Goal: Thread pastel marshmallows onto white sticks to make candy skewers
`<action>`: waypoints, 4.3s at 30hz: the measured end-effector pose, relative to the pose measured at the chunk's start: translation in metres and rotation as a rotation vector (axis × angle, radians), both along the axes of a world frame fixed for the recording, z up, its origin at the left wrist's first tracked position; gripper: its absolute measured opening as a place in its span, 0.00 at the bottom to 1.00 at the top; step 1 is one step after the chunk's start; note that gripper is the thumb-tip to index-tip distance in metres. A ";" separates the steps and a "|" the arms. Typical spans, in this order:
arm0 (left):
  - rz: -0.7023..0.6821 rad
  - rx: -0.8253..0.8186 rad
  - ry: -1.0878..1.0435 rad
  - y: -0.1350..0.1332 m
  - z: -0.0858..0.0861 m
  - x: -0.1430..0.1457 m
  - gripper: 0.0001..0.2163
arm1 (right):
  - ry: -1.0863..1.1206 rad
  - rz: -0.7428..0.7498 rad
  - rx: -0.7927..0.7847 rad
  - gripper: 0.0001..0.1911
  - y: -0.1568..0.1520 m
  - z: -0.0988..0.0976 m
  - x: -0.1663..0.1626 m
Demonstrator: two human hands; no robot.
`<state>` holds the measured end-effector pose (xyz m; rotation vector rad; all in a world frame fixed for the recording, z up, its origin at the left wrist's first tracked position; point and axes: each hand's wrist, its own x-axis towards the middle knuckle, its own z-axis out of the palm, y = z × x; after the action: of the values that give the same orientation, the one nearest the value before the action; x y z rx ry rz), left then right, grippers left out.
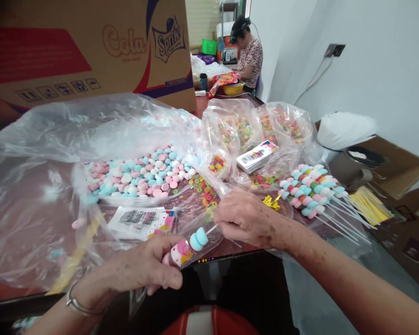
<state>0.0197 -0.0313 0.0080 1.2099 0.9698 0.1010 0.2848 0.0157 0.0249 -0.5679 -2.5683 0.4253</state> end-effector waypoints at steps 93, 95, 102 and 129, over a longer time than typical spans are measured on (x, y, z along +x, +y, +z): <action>0.799 -0.055 -0.573 -0.002 -0.021 0.047 0.09 | 0.693 -0.299 -1.179 0.12 -0.029 -0.047 -0.064; 0.777 -0.090 -0.531 -0.002 -0.020 0.042 0.09 | 0.772 -0.192 -1.278 0.14 -0.028 -0.051 -0.062; 0.512 -0.334 -0.401 0.002 -0.024 0.036 0.06 | 0.537 -0.003 -1.000 0.10 -0.021 -0.050 -0.048; 0.175 -0.092 -0.075 -0.003 -0.014 0.032 0.14 | -0.156 -0.064 0.421 0.12 -0.041 -0.031 -0.032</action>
<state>0.0517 -0.0346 -0.0063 1.0290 1.0027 0.2365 0.2529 -0.0253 -0.0066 -0.5407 -2.6656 -0.1887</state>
